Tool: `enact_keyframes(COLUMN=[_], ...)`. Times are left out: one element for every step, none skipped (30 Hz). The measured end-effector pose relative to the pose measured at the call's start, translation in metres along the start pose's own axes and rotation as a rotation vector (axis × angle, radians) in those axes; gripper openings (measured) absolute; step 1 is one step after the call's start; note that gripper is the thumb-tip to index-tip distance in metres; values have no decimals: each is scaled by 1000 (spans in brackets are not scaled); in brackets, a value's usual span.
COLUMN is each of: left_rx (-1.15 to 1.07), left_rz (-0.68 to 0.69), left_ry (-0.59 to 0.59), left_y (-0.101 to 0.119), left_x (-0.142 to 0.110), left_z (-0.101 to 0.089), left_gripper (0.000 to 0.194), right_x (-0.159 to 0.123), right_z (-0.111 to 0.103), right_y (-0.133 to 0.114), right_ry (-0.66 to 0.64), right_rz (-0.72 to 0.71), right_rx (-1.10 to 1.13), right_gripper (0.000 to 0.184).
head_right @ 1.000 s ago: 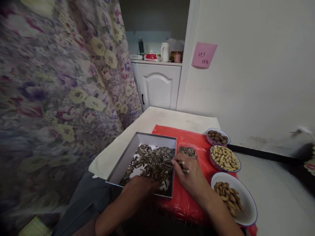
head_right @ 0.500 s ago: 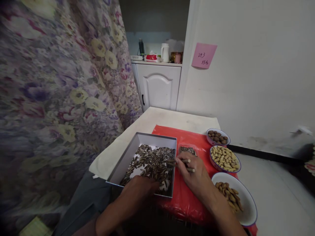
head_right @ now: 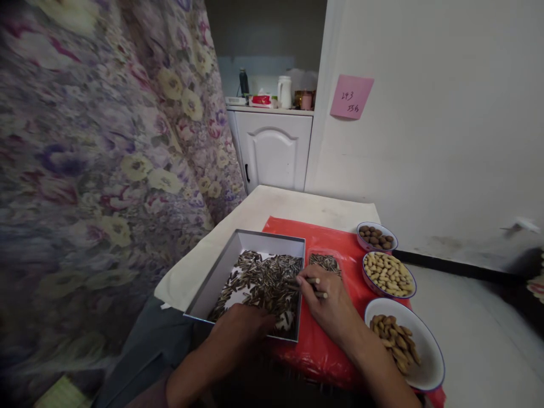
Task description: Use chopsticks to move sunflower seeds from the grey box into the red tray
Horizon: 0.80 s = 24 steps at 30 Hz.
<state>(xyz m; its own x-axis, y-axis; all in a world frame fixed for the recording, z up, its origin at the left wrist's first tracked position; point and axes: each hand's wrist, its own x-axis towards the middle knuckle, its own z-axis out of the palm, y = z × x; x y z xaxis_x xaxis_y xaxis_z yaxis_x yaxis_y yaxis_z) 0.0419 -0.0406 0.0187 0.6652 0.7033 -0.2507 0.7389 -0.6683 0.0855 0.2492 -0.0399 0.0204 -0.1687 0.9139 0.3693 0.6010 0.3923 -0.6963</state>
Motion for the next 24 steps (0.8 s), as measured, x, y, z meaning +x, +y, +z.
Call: enact_keyframes(left_rx=[2, 2, 0, -1, -2, -5, -14, -23, -32, -38, -42, -42, -38, -38, -40, -42, -44, -47, -52, -59, -64, -67, -68, -69], left_rz=[3, 7, 10, 11, 10, 8, 9, 7, 3, -3, -8, -11, -13, -9, -2, 1, 1, -1, -2, -2, -2, -4, -4, -4], left_ry=[-9, -18, -24, -29, -34, -38, -41, -42, -42, -45, -51, -53, -48, -38, -22, -5, 7, 18, 24, 29, 35, 38, 42, 44], left_y=[-1, -2, -2, -3, -3, -3, -3, -2, -2, -2, -2, -3, -3, -4, -5, -5, -6, -6, -7, -7, -7, -7, -7, -7], left_x=[0, 0, 1, 1, 1, 1, 1, 1, 1, 1, 0, 0, 0, 0, 0, 0, 0, 0, 0, 0, 0, -1, -1, -1], left_z=[1, 2, 3, 4, 4, 4, 3, 3, 3, 3, 3, 5, 6, 8, 10, 11, 13, 14, 14, 15, 15, 16, 16, 17], left_gripper=[20, 21, 22, 22, 23, 23, 23, 22, 22, 21, 20, 19, 18, 17, 17, 16, 15, 15, 15, 14, 13, 12, 12, 12], right_x=[0, 0, 0, 1, 1, 1, 2, 1, 1, -1, -3, -6, -9, -13, -17, -20, -24, -26, -28, -29, -30, -30, -30, -30], right_z=[1, 2, 3, 3, 3, 1, -1, -4, -9, -14, -21, -28, -37, -45, -54, -62, -69, -76, -81, -85, -88, -90, -91, -90], right_y=[1, 1, 2, 2, 1, 0, -1, -3, -5, -8, -10, -12, -14, -16, -17, -18, -18, -17, -17, -16, -14, -14, -13, -13], right_ry=[-1, -1, 1, 3, 6, 9, 14, 17, 19, 29, 50, 75, 116, 161, 199, 253, 299, 339, 370, 386, 393, 395, 395, 395], right_rz=[3, 10, 17, 24, 28, 29, 29, 29, 30, 33, 40, 52, 74, 98, 132, 164, 194, 221, 242, 258, 270, 278, 281, 278], right_rx=[-3, -5, -5, -3, 1, 7, 12, 17, 21, 30, 43, 57, 75, 92, 99, 104, 98, 84, 66, 44, 23, 7, -1, -2], right_gripper=[24, 24, 24, 25, 25, 25, 26, 27, 27, 27, 27, 26, 24, 22, 22, 22, 23, 24, 25, 26, 27, 28, 28, 27])
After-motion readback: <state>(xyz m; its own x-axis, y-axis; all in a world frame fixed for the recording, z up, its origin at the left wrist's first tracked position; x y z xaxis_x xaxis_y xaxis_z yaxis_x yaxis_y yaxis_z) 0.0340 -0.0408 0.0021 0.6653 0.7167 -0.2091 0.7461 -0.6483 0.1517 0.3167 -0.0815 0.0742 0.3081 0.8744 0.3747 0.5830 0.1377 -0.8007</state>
